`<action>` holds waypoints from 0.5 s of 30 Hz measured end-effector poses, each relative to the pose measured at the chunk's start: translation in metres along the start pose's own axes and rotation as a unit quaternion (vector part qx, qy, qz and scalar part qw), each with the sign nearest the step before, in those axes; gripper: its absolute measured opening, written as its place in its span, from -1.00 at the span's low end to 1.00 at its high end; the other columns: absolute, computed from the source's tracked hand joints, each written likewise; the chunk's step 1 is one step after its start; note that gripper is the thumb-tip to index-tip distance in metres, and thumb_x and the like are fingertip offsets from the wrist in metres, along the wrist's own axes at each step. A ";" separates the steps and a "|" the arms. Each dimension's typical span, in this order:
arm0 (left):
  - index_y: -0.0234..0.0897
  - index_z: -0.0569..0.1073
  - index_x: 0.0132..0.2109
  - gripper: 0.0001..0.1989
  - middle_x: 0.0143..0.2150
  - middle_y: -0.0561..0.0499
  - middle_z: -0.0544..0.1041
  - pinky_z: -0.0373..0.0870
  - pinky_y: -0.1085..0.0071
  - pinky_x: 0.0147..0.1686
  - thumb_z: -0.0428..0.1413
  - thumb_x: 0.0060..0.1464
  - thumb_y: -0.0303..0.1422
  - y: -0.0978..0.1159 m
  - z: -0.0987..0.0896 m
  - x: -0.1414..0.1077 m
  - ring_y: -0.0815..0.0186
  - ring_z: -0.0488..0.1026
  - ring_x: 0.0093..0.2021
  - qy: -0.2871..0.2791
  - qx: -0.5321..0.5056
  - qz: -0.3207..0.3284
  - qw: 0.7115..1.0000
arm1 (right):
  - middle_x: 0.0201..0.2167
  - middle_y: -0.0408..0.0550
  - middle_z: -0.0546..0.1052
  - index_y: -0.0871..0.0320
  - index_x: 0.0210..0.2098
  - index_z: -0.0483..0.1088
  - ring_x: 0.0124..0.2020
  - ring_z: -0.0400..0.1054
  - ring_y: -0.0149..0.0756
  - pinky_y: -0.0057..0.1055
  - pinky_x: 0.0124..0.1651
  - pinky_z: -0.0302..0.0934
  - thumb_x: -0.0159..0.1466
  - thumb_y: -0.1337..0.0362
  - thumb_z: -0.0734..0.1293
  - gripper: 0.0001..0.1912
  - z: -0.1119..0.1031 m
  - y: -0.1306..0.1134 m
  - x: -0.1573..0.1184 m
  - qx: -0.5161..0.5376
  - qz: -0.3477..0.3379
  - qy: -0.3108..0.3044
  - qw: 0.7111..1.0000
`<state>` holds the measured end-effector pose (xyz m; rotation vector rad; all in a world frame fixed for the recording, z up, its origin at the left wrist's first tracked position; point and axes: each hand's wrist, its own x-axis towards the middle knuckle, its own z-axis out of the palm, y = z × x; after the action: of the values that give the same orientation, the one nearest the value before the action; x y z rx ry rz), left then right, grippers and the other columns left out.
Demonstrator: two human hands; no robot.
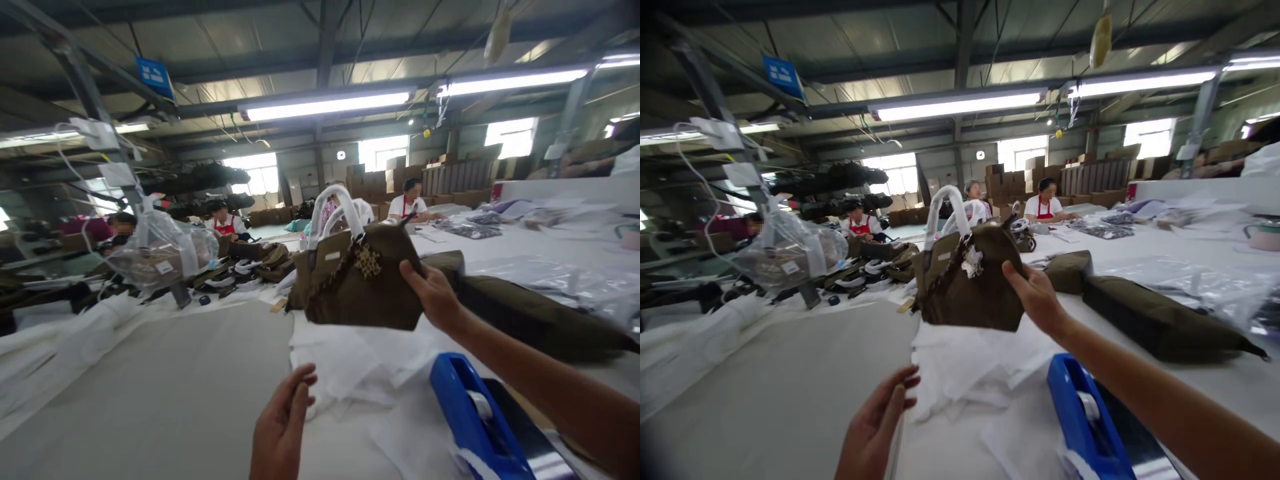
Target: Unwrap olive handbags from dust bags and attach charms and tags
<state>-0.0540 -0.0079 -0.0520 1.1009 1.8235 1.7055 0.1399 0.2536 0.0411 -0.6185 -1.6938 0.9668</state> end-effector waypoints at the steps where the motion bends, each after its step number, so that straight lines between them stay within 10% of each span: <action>1: -0.23 0.53 0.14 -0.47 0.11 -0.15 0.59 0.59 0.26 -0.04 0.10 0.23 0.05 0.008 -0.001 0.005 0.05 0.59 0.03 0.034 0.016 0.035 0.999 | -0.39 -0.01 0.59 0.18 -0.25 0.54 -0.35 0.47 -0.12 -0.37 -0.36 0.39 0.28 -0.24 0.32 -0.43 0.004 -0.001 -0.028 -0.009 0.010 -0.028 1.000; 5: -0.18 0.32 0.34 -0.43 0.41 -0.15 0.29 0.18 0.07 0.37 0.13 0.26 -0.12 0.023 -0.015 0.016 0.03 0.20 0.41 0.197 0.151 0.209 0.946 | -0.52 -0.07 0.52 0.18 -0.39 0.52 -0.49 0.39 -0.24 -0.41 -0.42 0.32 0.36 -0.08 0.29 -0.54 0.015 0.010 -0.130 -0.073 -0.059 -0.141 0.986; 9: -0.22 0.31 0.30 -0.42 0.33 -0.24 0.38 0.17 -0.02 0.36 0.16 0.23 -0.11 0.000 -0.024 -0.008 0.01 0.29 0.36 0.125 0.135 0.118 0.976 | -0.34 0.02 0.59 0.14 -0.26 0.58 -0.25 0.51 -0.10 -0.31 -0.13 0.42 0.37 0.02 0.29 -0.65 0.004 0.036 -0.199 -0.071 -0.113 -0.203 0.970; 15: -0.17 0.26 0.08 -0.52 0.00 -0.14 0.63 0.55 0.24 0.01 0.29 0.14 -0.19 -0.017 -0.002 -0.071 0.14 0.62 0.01 0.103 -0.069 0.033 0.992 | 0.03 0.16 0.57 0.05 0.17 0.49 0.13 0.42 0.11 -0.03 0.24 0.26 0.34 -0.18 0.27 -0.40 -0.058 0.035 -0.229 -0.066 0.117 -0.251 0.959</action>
<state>-0.0171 -0.0621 -0.0834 0.9682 1.7718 2.0175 0.2668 0.1107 -0.1017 -0.7140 -2.1821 1.2622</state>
